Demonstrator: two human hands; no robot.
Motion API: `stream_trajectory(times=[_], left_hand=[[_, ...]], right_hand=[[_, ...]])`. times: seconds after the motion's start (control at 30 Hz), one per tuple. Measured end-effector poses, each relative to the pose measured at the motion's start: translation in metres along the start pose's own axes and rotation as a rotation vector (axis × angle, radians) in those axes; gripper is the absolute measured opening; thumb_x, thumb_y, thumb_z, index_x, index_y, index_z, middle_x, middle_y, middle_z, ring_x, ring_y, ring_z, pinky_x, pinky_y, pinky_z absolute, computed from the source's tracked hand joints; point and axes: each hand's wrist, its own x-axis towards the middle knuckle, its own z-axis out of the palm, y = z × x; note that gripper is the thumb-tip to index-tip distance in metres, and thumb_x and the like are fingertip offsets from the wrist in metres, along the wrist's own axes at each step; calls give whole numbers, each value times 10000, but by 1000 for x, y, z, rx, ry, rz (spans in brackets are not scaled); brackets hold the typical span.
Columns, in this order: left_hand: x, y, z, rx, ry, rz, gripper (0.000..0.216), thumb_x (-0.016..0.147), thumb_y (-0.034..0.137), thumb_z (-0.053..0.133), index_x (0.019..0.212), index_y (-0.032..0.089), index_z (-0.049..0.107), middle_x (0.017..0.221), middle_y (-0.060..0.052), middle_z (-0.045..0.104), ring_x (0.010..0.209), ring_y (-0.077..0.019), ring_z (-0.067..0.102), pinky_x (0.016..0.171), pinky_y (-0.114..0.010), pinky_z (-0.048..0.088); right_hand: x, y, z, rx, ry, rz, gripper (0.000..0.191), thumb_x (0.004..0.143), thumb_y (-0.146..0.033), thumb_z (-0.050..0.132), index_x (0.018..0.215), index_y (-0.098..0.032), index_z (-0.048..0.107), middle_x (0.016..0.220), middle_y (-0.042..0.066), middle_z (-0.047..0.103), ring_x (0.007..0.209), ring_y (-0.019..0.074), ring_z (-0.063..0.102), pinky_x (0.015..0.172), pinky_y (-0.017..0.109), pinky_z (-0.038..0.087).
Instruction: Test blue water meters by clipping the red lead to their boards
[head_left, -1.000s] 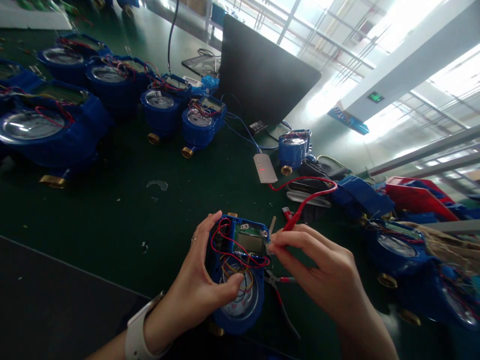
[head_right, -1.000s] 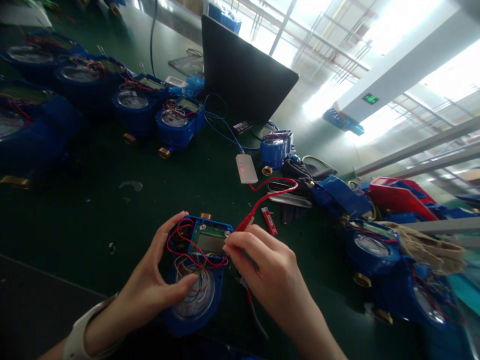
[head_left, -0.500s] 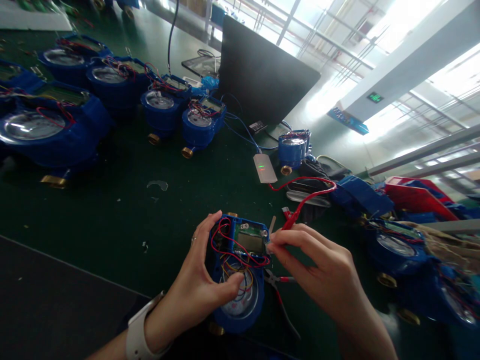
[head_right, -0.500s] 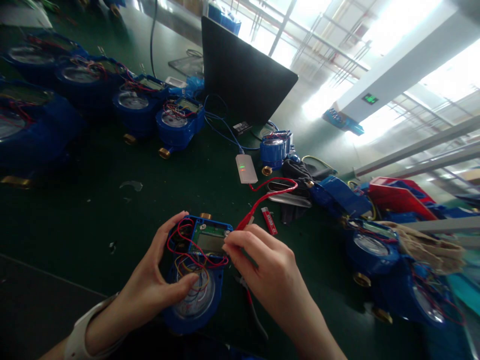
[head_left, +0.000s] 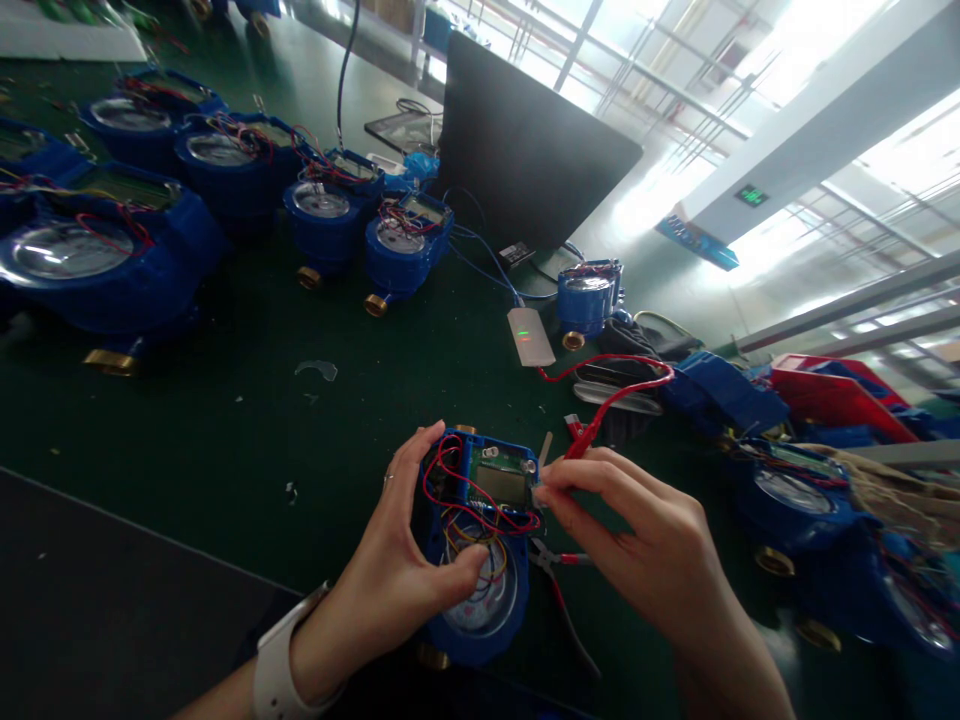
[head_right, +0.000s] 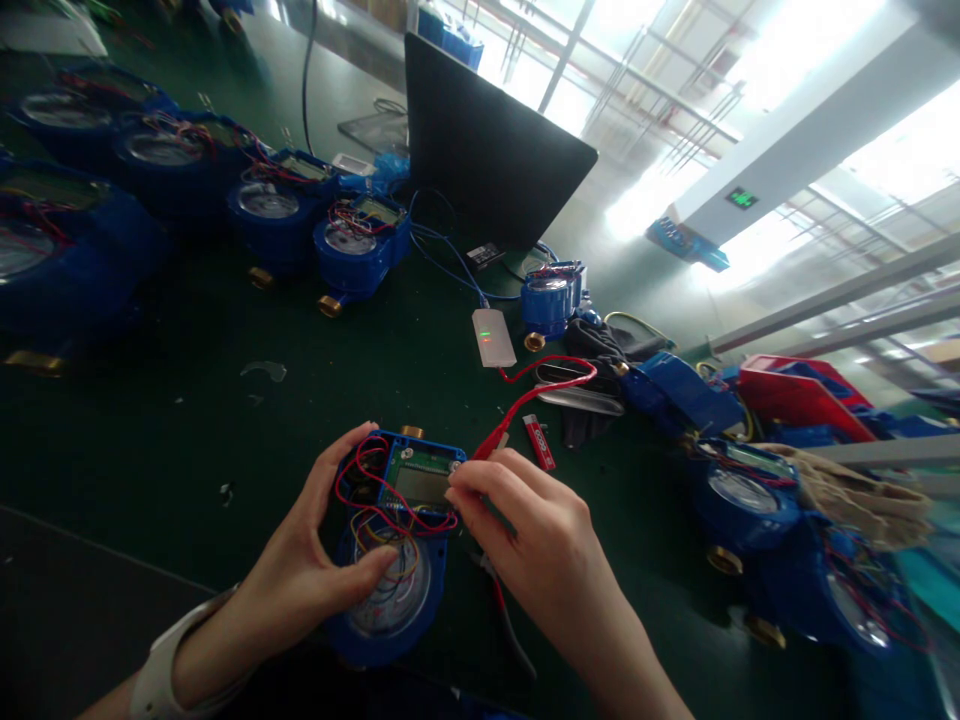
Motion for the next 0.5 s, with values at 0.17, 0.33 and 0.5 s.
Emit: stream_trajectory(times=[0.17, 0.33, 0.5], left_hand=[[1, 0, 0, -17, -2, -11, 864, 695, 298, 711, 1443, 220, 285, 1494, -170, 376, 1382, -409, 366, 1134, -693, 250], [1, 0, 1, -30, -12, -19, 864, 700, 302, 713, 1445, 220, 284, 1501, -169, 368, 1391, -410, 355, 1131, -687, 263], [0, 0, 1, -20, 0, -15, 865, 700, 304, 715, 1448, 229, 286, 1500, -161, 376, 1385, -406, 369, 1136, -678, 267]], right_hand=[[1, -1, 0, -6, -3, -14, 125, 903, -75, 634, 954, -188, 621, 832, -15, 649, 707, 76, 637, 669, 155, 492], [3, -1, 0, -13, 1, -16, 126, 900, -74, 639, 956, -185, 623, 837, -9, 656, 715, 79, 644, 680, 155, 502], [1, -1, 0, -19, 0, -14, 126, 904, -84, 634, 962, -196, 623, 832, -10, 659, 704, 90, 647, 658, 175, 512]])
